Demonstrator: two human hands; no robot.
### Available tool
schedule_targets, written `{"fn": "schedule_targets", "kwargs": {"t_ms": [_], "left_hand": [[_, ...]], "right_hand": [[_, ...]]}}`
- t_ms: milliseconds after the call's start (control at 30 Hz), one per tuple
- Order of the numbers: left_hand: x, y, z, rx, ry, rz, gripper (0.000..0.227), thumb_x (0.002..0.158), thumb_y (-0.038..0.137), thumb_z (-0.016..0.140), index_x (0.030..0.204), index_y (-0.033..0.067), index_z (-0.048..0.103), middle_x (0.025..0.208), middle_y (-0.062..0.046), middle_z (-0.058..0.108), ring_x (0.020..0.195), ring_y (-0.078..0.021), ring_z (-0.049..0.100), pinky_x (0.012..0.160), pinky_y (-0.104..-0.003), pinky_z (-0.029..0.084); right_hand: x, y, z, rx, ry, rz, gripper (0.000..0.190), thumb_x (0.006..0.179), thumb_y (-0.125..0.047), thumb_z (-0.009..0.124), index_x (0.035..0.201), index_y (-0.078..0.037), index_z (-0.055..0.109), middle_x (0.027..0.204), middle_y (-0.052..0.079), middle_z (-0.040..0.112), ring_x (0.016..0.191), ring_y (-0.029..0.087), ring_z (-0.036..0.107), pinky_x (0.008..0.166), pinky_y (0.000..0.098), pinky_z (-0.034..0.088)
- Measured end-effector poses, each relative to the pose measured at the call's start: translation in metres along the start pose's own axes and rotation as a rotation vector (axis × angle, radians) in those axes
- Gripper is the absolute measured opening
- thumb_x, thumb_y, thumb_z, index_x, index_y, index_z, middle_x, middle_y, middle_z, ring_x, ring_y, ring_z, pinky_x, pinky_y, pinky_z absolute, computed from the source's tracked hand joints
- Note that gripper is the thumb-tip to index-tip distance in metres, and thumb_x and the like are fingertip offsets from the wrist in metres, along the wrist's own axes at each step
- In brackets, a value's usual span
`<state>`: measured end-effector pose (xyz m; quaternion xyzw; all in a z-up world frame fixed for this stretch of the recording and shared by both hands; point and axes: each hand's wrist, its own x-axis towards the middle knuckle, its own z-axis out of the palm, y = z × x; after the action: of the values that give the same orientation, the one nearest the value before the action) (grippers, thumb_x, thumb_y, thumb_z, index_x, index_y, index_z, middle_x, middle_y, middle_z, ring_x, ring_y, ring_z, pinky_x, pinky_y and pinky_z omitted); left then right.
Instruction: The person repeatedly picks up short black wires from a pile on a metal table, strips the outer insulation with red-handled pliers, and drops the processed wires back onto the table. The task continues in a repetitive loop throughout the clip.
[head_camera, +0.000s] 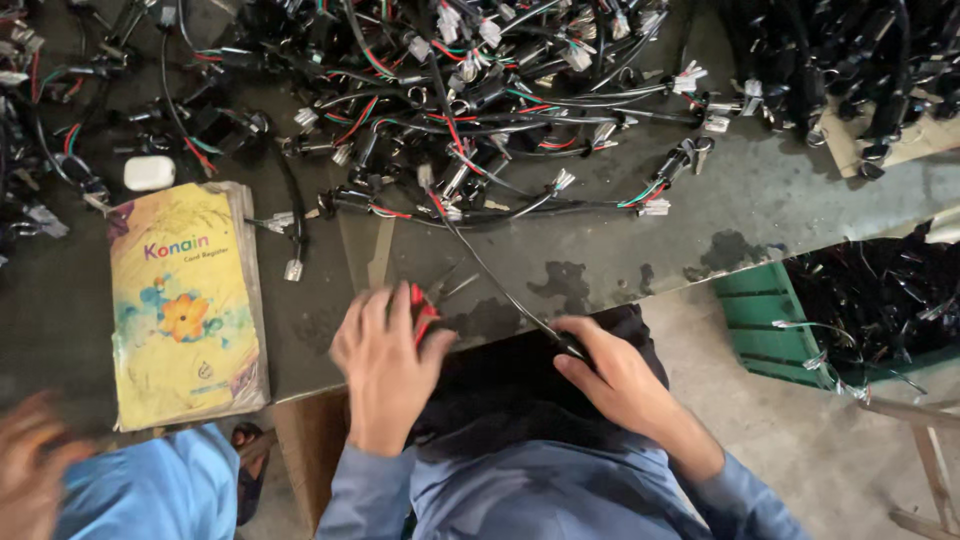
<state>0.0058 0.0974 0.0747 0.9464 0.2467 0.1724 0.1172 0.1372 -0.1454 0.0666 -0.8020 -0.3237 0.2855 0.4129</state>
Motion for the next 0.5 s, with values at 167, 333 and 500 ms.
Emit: {"fn": "schedule_targets", "kwargs": {"t_ms": [167, 333, 500], "left_hand": [[-0.055, -0.003, -0.001, -0.565, -0.144, -0.294, 0.021, 0.081, 0.019, 0.077, 0.098, 0.0101, 0.071, 0.087, -0.004, 0.065, 0.085, -0.0209, 0.063, 0.078, -0.035, 0.051], [-0.087, 0.051, 0.013, -1.094, -0.621, -0.380, 0.021, 0.088, 0.010, 0.074, 0.106, 0.0061, 0.064, 0.081, -0.006, 0.059, 0.074, -0.0164, 0.056, 0.069, -0.030, 0.051], [-0.060, 0.071, 0.031, -1.052, -0.079, 0.247, 0.033, 0.088, 0.001, 0.068, 0.116, -0.0022, 0.052, 0.101, -0.021, 0.059, 0.093, -0.0394, 0.060, 0.082, -0.041, 0.049]], "right_hand": [[-0.003, -0.005, -0.003, 0.105, -0.074, -0.095, 0.034, 0.093, -0.015, 0.066, 0.123, -0.002, 0.057, 0.102, 0.012, 0.068, 0.094, 0.022, 0.066, 0.085, 0.0329, 0.051], [-0.013, -0.028, -0.010, 0.357, -0.215, 0.055, 0.035, 0.097, -0.014, 0.066, 0.127, -0.001, 0.054, 0.100, 0.010, 0.063, 0.095, 0.016, 0.056, 0.086, 0.0314, 0.048], [-0.018, -0.052, -0.022, 0.520, -0.386, 0.050, 0.042, 0.098, -0.015, 0.062, 0.135, -0.003, 0.045, 0.109, 0.007, 0.071, 0.104, 0.012, 0.064, 0.095, 0.0291, 0.050]]}}
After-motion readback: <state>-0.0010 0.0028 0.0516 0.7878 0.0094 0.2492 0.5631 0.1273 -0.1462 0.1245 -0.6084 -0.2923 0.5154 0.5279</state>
